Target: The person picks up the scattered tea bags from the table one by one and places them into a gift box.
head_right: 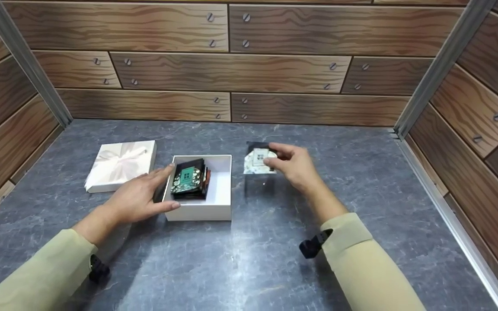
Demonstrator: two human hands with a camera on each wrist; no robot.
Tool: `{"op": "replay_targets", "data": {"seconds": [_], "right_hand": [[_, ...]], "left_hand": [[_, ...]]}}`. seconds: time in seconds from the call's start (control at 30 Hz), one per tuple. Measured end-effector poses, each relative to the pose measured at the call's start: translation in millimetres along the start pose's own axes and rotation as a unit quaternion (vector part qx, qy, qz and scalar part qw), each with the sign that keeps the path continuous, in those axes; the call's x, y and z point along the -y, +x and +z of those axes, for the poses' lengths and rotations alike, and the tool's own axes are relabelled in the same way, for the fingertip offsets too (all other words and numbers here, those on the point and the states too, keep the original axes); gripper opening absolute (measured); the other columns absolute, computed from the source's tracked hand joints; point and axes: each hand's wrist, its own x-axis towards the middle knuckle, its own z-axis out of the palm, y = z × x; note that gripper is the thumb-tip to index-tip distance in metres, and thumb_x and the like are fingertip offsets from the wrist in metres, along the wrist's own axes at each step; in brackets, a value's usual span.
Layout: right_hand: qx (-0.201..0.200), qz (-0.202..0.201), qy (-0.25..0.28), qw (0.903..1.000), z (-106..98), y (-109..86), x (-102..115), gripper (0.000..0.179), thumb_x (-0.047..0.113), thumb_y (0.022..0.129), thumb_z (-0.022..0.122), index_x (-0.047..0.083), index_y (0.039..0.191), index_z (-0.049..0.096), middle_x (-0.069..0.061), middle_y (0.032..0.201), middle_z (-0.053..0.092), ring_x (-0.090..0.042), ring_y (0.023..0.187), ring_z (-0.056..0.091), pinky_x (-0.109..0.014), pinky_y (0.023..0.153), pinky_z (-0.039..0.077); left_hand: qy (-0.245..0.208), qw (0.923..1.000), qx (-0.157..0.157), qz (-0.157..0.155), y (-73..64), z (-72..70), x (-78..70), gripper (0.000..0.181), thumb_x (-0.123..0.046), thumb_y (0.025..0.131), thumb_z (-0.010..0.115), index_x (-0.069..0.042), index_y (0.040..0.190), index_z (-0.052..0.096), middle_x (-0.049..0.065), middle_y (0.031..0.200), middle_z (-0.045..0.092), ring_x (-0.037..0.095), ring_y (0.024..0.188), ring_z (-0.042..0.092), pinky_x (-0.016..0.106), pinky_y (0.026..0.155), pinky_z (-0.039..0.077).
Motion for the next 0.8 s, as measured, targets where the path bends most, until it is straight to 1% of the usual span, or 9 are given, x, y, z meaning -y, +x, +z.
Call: {"op": "replay_targets", "data": {"seconds": [0.17, 0.4, 0.57, 0.7, 0.8], "right_hand": [[0.01, -0.016, 0.016, 0.9997, 13, -2.7, 14, 0.053, 0.011, 0.093, 0.083, -0.003, 0.142, 0.065, -0.006, 0.103, 0.073, -0.008, 0.086, 0.068, -0.019, 0.075, 0.058], [0.027, -0.028, -0.005, 0.9992, 28, -5.9, 32, 0.053, 0.012, 0.094, 0.083, -0.002, 0.142, 0.066, -0.013, 0.107, 0.072, -0.009, 0.085, 0.067, -0.021, 0.073, 0.058], [0.042, -0.037, -0.015, 0.9984, 38, -5.4, 46, 0.053, 0.014, 0.094, 0.083, 0.0, 0.143, 0.066, -0.018, 0.11, 0.072, -0.013, 0.084, 0.066, -0.023, 0.073, 0.059], [0.046, -0.044, -0.025, 0.9976, 47, -4.3, 53, 0.052, 0.014, 0.095, 0.082, 0.001, 0.142, 0.066, -0.018, 0.11, 0.072, -0.016, 0.084, 0.066, -0.021, 0.072, 0.058], [0.052, -0.048, -0.029, 0.9971, 55, -2.3, 56, 0.052, 0.014, 0.095, 0.082, 0.001, 0.142, 0.066, -0.019, 0.111, 0.073, -0.017, 0.083, 0.066, -0.023, 0.072, 0.059]], "left_hand": [[-0.003, 1.0, -0.004, -0.002, -2.0, 1.6, 4.7, 0.117, -0.091, 0.088, 0.049, -0.012, 0.171, 0.022, 0.022, 0.164, 0.042, 0.042, 0.151, 0.04, 0.058, 0.124, 0.032], [-0.009, 0.9999, 0.004, -0.01, -4.0, 2.2, 5.5, 0.118, -0.092, 0.087, 0.047, -0.014, 0.171, 0.021, 0.021, 0.165, 0.04, 0.041, 0.152, 0.039, 0.059, 0.124, 0.03], [-0.001, 1.0, 0.003, -0.009, -2.8, -0.3, 3.6, 0.118, -0.092, 0.087, 0.047, -0.014, 0.171, 0.021, 0.021, 0.165, 0.04, 0.041, 0.152, 0.039, 0.059, 0.124, 0.03], [0.006, 1.0, 0.003, -0.002, -1.7, -2.5, 0.2, 0.119, -0.093, 0.087, 0.045, -0.012, 0.171, 0.021, 0.021, 0.165, 0.04, 0.041, 0.152, 0.038, 0.061, 0.123, 0.031], [0.012, 0.9999, 0.004, 0.002, -0.1, -3.9, -2.2, 0.12, -0.094, 0.087, 0.044, -0.012, 0.171, 0.02, 0.021, 0.165, 0.039, 0.041, 0.153, 0.038, 0.061, 0.123, 0.031]]}}
